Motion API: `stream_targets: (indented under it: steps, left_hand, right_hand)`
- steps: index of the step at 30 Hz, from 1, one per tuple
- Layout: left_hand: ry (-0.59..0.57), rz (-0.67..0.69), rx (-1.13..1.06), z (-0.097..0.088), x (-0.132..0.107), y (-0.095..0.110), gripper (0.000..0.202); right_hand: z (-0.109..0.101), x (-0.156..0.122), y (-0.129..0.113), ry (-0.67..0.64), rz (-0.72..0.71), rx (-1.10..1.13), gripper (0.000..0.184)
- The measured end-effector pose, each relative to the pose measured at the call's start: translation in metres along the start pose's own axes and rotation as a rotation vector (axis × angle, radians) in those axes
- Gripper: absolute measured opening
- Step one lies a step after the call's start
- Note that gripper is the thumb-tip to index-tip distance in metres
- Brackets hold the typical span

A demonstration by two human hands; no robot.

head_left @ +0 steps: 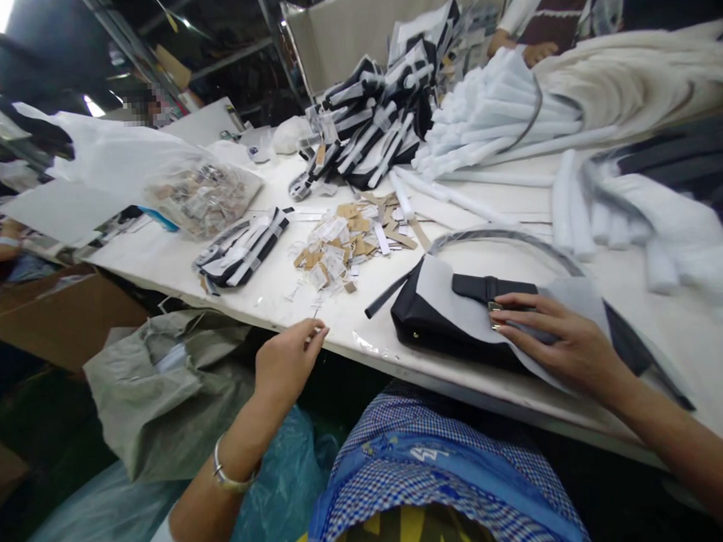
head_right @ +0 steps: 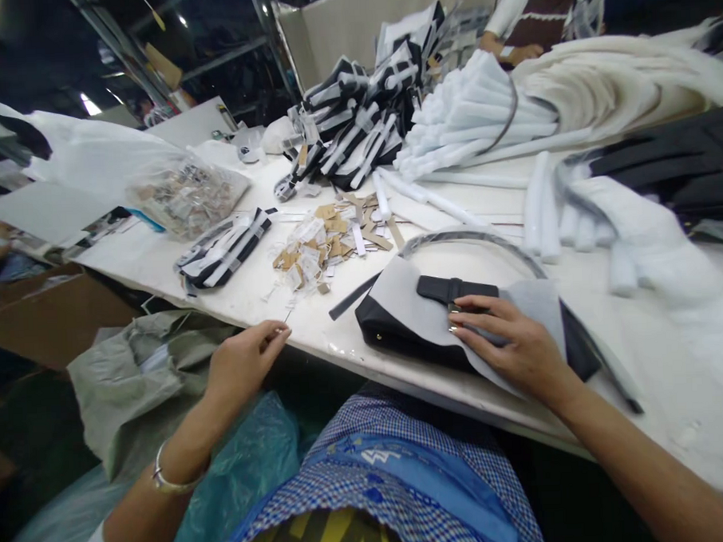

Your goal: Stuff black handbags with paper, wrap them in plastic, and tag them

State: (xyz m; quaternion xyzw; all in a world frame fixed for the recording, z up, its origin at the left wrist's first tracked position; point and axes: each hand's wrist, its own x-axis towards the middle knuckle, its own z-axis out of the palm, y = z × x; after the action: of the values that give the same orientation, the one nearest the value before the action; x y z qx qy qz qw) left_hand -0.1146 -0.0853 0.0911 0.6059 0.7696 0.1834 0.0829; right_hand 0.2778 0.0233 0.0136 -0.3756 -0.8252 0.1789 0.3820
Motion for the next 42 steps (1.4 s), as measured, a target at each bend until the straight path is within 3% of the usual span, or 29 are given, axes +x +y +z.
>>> stream_targets:
  steps: [1, 4, 6, 8, 10, 13, 16, 19, 23, 28, 31, 35, 42]
  left_hand:
    - [0.027, 0.094, -0.018, -0.003, 0.006, 0.016, 0.021]
    - [0.143, 0.696, -0.178, -0.005, 0.022, 0.074, 0.027]
    - [0.103, 1.045, -0.172, 0.001, 0.035, 0.116, 0.031]
    - [0.046, 1.296, -0.093, 0.012, 0.048, 0.155, 0.037]
    - [-0.072, 1.420, -0.025, 0.025, 0.061, 0.187, 0.044]
    - [-0.310, 1.439, -0.001, 0.044, 0.076, 0.210, 0.062]
    - [-0.443, 1.411, -0.008, 0.062, 0.079, 0.204, 0.087]
    - [-0.423, 1.349, -0.050, 0.083, 0.072, 0.177, 0.100]
    - [-0.223, 1.254, -0.078, 0.118, 0.060, 0.140, 0.069]
    - [0.041, 1.313, -0.237, 0.150, 0.052, 0.117, 0.041]
    - [0.060, 1.276, -0.268, 0.153, 0.048, 0.116, 0.039]
    - [-0.034, 1.221, -0.265, 0.149, 0.044, 0.118, 0.035]
    - [-0.168, 1.147, -0.296, 0.148, 0.044, 0.120, 0.048]
  right_hand:
    - [0.000, 0.000, 0.000, 0.003, 0.004, 0.003, 0.021]
    - [0.001, 0.000, 0.001, -0.001, 0.006, 0.009, 0.022]
    - [0.001, 0.000, 0.001, 0.006, -0.002, 0.004, 0.022]
    - [0.001, 0.000, 0.001, 0.022, -0.015, -0.015, 0.021]
    - [0.001, 0.000, 0.000, 0.037, -0.034, -0.033, 0.020]
    - [0.000, 0.001, 0.001, 0.046, -0.050, -0.038, 0.017]
    - [0.000, 0.000, 0.000, 0.060, -0.028, -0.008, 0.022]
    - [-0.001, -0.001, -0.001, 0.050, -0.013, 0.005, 0.024]
    - [-0.001, 0.000, -0.001, 0.022, 0.006, 0.002, 0.032]
    - [-0.005, 0.001, 0.003, -0.083, 0.043, 0.027, 0.039]
    - [-0.009, 0.004, 0.004, -0.147, 0.055, 0.042, 0.031]
    - [-0.013, 0.013, 0.000, -0.212, 0.104, 0.023, 0.024]
    - [-0.001, 0.015, -0.007, -0.191, 0.148, -0.035, 0.019]
